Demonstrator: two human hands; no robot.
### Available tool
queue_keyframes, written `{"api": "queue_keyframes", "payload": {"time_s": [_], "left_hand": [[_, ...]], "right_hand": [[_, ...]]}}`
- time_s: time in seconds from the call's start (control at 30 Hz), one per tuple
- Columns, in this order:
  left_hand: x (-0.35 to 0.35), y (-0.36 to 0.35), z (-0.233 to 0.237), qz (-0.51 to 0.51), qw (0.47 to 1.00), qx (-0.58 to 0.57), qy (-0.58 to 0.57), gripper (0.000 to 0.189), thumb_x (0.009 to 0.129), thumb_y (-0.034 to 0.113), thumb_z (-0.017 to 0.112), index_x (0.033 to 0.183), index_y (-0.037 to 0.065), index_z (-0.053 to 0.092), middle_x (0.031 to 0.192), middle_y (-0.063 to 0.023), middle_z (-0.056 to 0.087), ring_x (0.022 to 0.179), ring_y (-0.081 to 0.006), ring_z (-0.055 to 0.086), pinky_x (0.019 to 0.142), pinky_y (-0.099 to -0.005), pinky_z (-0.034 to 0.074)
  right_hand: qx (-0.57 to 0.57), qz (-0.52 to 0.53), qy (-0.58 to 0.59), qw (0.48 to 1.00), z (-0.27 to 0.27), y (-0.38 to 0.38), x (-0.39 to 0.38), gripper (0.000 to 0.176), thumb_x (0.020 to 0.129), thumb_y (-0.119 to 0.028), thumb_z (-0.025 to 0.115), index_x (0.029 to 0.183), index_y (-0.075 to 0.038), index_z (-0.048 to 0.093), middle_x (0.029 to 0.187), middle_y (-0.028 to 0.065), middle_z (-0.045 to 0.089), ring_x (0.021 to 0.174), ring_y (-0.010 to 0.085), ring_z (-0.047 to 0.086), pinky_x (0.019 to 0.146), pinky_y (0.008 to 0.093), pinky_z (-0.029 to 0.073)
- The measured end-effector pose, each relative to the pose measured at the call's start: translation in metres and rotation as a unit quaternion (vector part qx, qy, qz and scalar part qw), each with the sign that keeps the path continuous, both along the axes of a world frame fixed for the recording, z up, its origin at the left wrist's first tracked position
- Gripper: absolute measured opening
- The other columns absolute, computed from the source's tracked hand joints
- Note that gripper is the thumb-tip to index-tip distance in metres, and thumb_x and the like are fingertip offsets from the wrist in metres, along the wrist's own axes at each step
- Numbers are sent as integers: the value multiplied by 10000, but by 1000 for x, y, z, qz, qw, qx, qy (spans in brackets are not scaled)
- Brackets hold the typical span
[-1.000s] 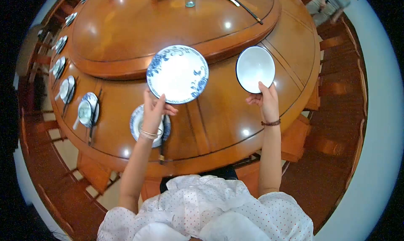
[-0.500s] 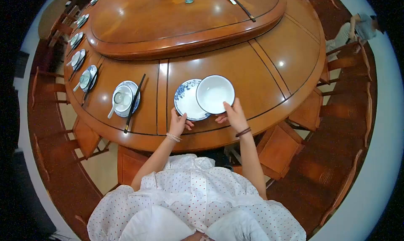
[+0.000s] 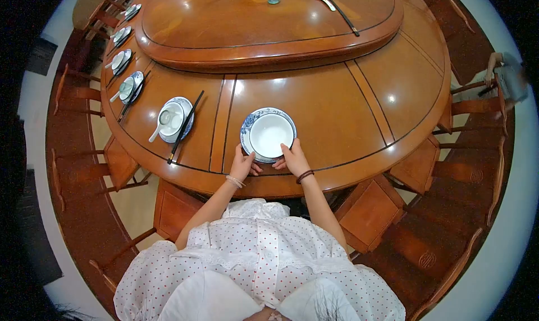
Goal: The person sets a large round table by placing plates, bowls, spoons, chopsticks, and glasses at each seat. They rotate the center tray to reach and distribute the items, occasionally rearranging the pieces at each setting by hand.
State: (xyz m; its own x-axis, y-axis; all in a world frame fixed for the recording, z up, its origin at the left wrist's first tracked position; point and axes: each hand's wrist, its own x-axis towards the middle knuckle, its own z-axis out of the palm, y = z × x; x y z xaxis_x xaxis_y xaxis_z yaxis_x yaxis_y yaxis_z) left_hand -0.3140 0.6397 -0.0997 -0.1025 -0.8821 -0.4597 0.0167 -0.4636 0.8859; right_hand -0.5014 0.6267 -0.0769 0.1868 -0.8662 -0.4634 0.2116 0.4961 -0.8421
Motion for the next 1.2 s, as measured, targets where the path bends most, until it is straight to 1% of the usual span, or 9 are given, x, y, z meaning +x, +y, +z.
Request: {"api": "queue_keyframes", "payload": {"time_s": [0.33,0.5,0.57,0.67,0.87,0.93,1.07,1.13,1.2], "left_hand": [[16,5,20,-36,993,70,-91,622,921,207,403,1338,61,-35,841,-185,622,551,-219,614,440,-301,505],[37,8,27,-2,992,58,-108,673,905,215,450,1344,39,-29,721,-129,605,522,-171,579,411,-269,473],[42,5,32,16,993,37,-113,656,897,208,462,1343,29,15,664,-99,587,477,-148,545,389,-257,450],[37,-3,51,69,987,-2,-143,557,883,184,487,1306,4,173,565,-40,528,430,-96,470,381,-235,390],[28,-43,77,102,966,-138,-193,351,876,117,492,1184,13,359,570,29,431,486,-44,360,433,-194,298],[22,-60,84,89,963,-151,-204,284,873,79,483,1140,13,415,573,38,410,511,-36,348,471,-185,295],[16,-89,94,101,969,-160,-156,228,879,75,472,1091,-3,444,589,21,428,533,-50,407,497,-188,349],[20,-96,96,112,976,-145,-120,215,876,53,466,1085,3,452,619,15,450,562,-48,437,520,-178,367],[27,-102,89,113,976,-142,-119,206,875,46,468,1076,5,461,654,10,474,585,-48,459,527,-174,377]], "right_hand": [[17,17,-6,1000,-8,-7,12,323,904,-155,425,1086,-1,206,795,218,548,532,263,614,413,303,526],[14,15,61,998,3,-4,10,290,904,-190,438,1062,10,300,808,240,561,506,232,607,409,304,504],[7,100,306,947,29,-7,-1,269,885,-210,477,1013,20,418,885,226,586,531,254,610,495,367,501],[-78,38,461,883,38,-27,-24,266,871,-202,488,1031,11,493,993,176,592,716,282,620,662,398,479],[-345,-8,560,753,38,-142,-45,456,842,-90,440,1288,-44,356,1319,152,383,1231,277,343,987,360,321],[-383,82,722,569,44,-185,-41,632,762,11,459,1352,-68,244,1425,119,200,1301,262,221,1046,392,238],[-367,149,744,538,28,-239,-37,709,718,34,477,1364,-56,198,1438,122,146,1313,271,188,1048,417,229],[-345,89,709,609,21,-236,-23,737,702,21,516,1360,-22,190,1427,157,156,1311,300,186,1053,402,221],[-331,97,718,604,18,-239,-16,763,689,13,544,1360,-7,179,1422,182,151,1309,316,185,1055,392,218]]}}
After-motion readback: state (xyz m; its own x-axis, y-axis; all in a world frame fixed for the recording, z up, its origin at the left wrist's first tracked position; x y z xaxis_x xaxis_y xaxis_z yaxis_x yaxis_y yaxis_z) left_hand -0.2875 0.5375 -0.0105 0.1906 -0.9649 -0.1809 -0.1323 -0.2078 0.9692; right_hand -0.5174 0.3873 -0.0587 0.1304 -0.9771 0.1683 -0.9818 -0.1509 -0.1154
